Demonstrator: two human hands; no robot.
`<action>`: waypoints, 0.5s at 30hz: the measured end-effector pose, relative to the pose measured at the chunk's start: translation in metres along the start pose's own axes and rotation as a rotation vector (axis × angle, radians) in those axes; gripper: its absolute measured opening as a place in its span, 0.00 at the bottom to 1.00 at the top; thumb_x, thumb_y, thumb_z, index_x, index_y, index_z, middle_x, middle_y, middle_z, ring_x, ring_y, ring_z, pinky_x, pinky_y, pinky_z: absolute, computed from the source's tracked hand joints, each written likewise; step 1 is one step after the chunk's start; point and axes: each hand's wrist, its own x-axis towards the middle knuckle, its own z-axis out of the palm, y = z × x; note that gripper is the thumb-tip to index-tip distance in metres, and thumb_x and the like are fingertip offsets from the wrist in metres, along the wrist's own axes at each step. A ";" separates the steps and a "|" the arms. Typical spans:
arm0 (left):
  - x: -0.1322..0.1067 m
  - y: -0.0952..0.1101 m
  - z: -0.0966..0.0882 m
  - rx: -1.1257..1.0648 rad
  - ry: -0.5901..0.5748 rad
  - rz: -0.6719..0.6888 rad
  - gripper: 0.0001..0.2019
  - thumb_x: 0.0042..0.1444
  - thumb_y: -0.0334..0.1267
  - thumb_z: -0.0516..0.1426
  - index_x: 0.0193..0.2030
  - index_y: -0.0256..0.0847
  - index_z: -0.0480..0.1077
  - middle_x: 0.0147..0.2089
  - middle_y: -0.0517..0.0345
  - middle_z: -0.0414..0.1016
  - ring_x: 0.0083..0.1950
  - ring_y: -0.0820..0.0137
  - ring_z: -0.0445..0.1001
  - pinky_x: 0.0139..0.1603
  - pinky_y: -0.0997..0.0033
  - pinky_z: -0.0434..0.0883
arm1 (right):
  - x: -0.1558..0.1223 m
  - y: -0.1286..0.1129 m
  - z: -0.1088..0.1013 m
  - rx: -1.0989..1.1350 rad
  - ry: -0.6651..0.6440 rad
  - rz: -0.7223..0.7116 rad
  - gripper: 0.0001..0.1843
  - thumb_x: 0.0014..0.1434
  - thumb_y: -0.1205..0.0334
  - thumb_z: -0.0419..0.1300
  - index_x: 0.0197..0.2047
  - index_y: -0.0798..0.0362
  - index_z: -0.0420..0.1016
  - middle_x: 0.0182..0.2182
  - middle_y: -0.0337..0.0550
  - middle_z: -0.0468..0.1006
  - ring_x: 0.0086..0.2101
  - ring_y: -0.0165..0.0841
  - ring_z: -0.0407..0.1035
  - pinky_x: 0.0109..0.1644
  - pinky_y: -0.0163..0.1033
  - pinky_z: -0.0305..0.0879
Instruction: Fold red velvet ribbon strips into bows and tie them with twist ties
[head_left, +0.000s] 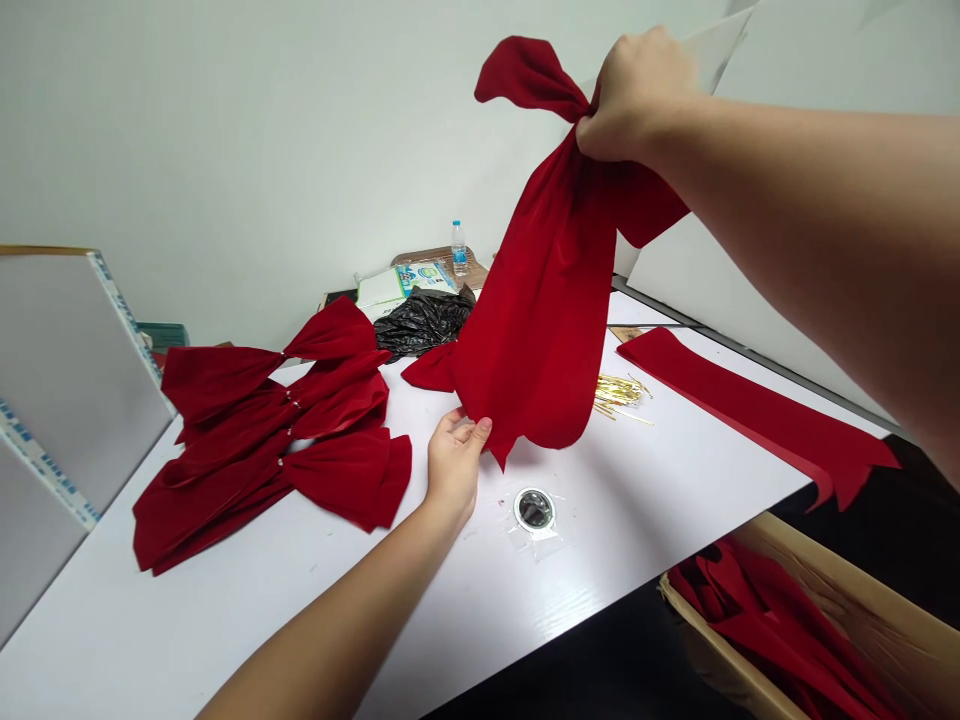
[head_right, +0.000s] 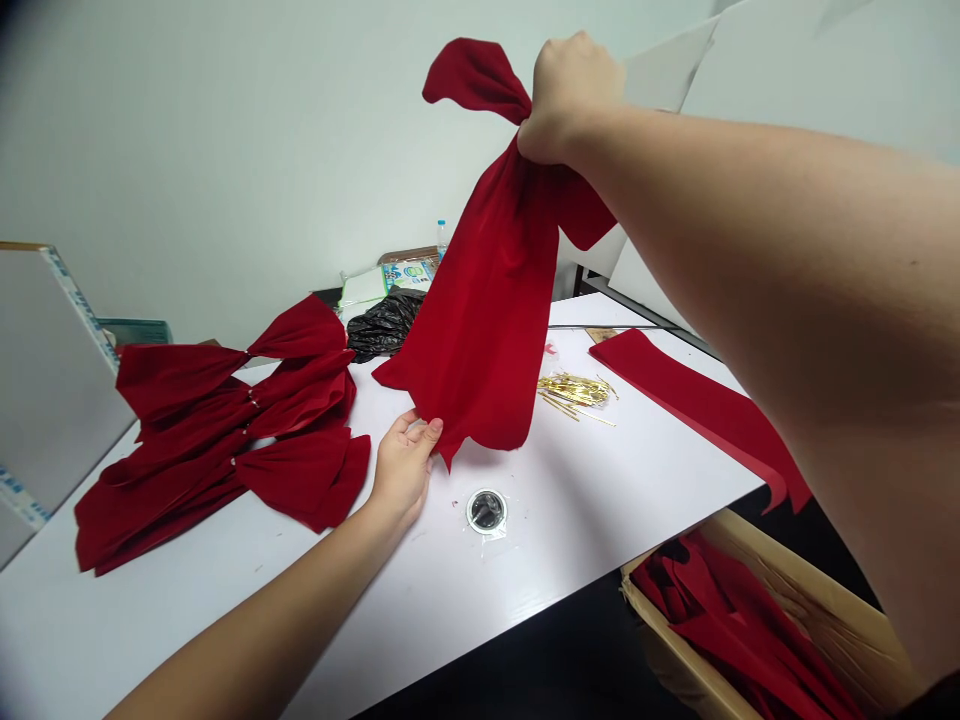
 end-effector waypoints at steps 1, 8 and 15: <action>-0.001 0.000 0.001 -0.013 -0.023 -0.033 0.30 0.42 0.48 0.75 0.46 0.38 0.68 0.35 0.57 0.79 0.42 0.68 0.79 0.48 0.68 0.73 | 0.000 -0.002 0.000 0.004 0.001 -0.003 0.23 0.55 0.62 0.67 0.52 0.66 0.78 0.50 0.62 0.77 0.51 0.55 0.74 0.50 0.57 0.73; -0.009 0.005 0.006 -0.044 -0.104 -0.113 0.30 0.41 0.52 0.74 0.46 0.36 0.75 0.47 0.47 0.81 0.51 0.60 0.79 0.58 0.59 0.73 | 0.004 -0.001 0.000 0.013 0.016 0.005 0.23 0.55 0.65 0.67 0.52 0.68 0.77 0.53 0.65 0.75 0.52 0.57 0.73 0.50 0.58 0.73; -0.009 0.006 -0.003 0.414 -0.040 -0.128 0.21 0.50 0.59 0.68 0.33 0.41 0.79 0.40 0.50 0.83 0.50 0.59 0.79 0.58 0.62 0.71 | 0.004 0.003 0.001 0.014 0.013 0.000 0.25 0.55 0.65 0.66 0.55 0.68 0.76 0.51 0.63 0.76 0.52 0.55 0.73 0.51 0.57 0.73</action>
